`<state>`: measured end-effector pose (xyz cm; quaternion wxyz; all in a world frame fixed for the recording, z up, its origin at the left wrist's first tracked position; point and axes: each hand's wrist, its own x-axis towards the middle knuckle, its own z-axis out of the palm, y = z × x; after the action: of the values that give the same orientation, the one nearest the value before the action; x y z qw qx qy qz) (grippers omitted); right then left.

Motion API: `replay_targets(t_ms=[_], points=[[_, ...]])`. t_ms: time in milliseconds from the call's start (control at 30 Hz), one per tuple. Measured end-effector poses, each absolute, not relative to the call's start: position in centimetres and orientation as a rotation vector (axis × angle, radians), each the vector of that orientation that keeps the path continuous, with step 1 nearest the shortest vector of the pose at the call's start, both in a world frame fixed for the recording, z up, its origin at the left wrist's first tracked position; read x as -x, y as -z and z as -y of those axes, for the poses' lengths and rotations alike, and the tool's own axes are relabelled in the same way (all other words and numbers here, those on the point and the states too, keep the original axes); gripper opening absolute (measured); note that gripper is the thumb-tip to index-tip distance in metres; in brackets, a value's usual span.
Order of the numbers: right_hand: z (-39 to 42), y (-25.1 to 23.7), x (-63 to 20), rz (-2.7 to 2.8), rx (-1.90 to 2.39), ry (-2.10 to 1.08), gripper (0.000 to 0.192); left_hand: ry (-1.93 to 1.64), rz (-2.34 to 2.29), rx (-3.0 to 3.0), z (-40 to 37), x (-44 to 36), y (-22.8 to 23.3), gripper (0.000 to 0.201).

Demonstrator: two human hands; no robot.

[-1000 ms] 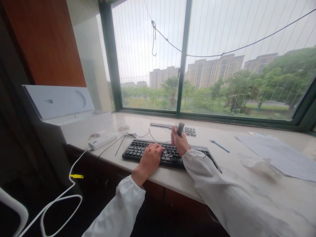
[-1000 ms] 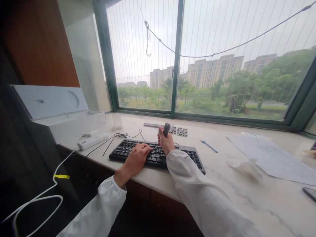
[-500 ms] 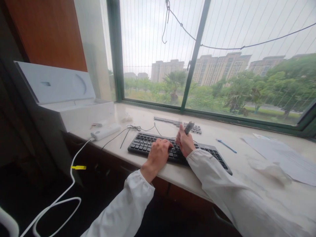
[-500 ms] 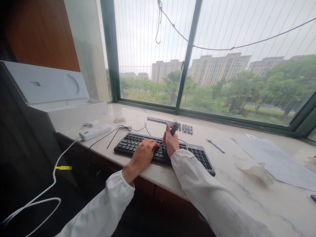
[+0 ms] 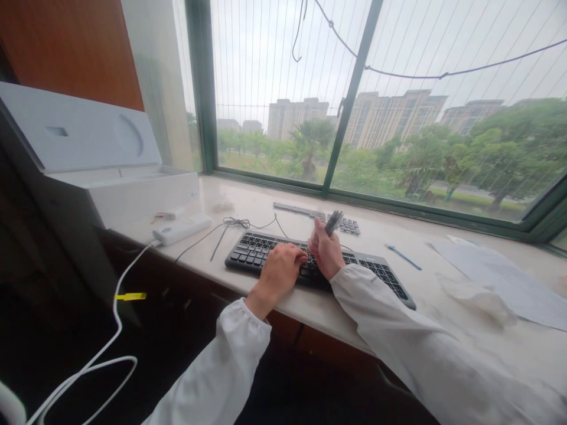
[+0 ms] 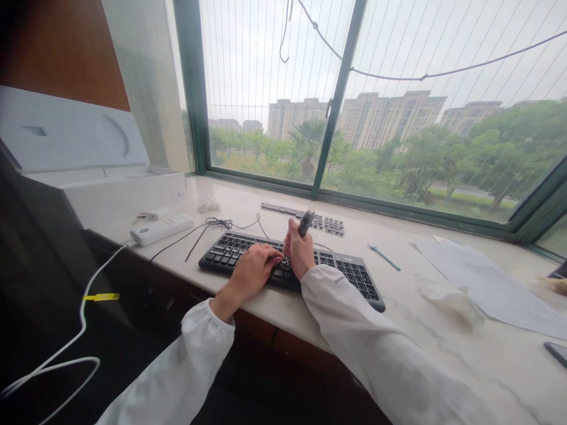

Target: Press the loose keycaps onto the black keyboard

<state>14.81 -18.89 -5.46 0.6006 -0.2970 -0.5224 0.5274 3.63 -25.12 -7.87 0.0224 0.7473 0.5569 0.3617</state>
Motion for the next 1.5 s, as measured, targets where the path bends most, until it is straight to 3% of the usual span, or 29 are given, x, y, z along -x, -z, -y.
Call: replay_targets(t_ms=[200, 467, 1500], points=[[19.9, 6.0, -14.8, 1.627, 0.742, -0.814, 0.048, -1.080, -1.672, -2.244, 24.9, -3.1, 7.5, 0.018], [20.0, 6.3, -14.9, 1.730, 0.791, -0.518, 0.047, -0.864, -1.676, -2.258, 23.5, -2.2, 6.2, 0.030], [20.5, 6.3, -15.0, 1.726, 0.859, -0.331, 0.043, -0.812, -1.680, -2.208, 23.5, -2.1, 5.9, 0.035]])
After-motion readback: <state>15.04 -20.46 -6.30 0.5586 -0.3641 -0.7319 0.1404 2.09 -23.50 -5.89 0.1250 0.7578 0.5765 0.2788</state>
